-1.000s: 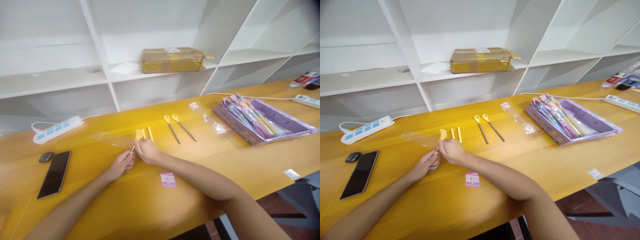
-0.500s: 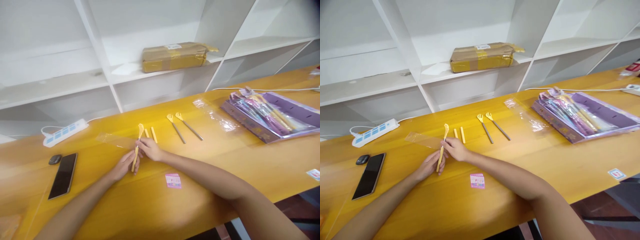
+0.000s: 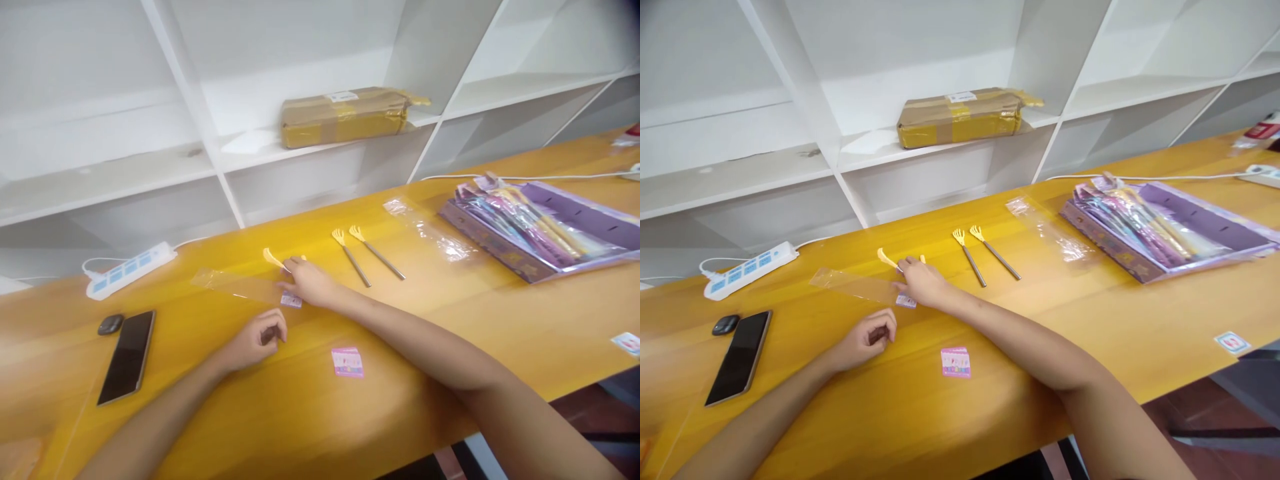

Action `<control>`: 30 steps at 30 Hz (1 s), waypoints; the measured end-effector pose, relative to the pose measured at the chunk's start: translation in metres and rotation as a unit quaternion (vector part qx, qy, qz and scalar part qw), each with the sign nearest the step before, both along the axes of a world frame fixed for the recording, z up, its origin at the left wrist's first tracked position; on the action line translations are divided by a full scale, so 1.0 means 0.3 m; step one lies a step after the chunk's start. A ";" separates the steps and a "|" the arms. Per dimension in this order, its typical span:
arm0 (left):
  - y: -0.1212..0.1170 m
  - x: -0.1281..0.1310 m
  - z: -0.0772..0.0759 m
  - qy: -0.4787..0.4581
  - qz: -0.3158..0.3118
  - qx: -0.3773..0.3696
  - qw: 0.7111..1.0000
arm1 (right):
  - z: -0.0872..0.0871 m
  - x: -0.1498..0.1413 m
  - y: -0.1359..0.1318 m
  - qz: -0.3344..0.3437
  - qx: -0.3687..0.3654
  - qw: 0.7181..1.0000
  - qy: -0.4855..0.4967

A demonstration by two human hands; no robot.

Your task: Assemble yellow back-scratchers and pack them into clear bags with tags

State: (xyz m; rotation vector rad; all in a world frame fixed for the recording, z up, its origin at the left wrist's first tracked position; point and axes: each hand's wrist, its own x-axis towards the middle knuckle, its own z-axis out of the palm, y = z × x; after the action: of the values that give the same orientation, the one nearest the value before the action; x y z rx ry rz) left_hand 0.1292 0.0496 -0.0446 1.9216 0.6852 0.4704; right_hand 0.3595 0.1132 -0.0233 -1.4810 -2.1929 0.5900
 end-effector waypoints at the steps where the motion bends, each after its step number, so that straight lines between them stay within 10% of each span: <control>1: 0.001 -0.001 -0.001 0.000 -0.003 -0.002 1.000 | -0.004 -0.005 -0.005 -0.011 -0.009 1.000 -0.028; 16: 0.017 -0.018 -0.021 -0.044 0.011 -0.133 0.990 | 0.002 -0.010 0.014 0.015 -0.059 0.993 0.099; 22: 0.031 -0.005 -0.049 -0.173 0.125 -0.295 0.931 | 0.084 -0.007 -0.008 0.020 -0.130 0.942 0.309; 30: 0.047 0.010 -0.028 -0.272 0.277 -0.238 0.890 | 0.087 -0.013 -0.021 0.072 -0.239 0.906 0.342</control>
State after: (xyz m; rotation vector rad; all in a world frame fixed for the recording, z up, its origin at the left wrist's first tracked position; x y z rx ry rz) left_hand 0.1321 0.0638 -0.0529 1.0351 0.8670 1.0441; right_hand 0.3557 0.1069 0.0028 -1.0648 -1.6566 1.5226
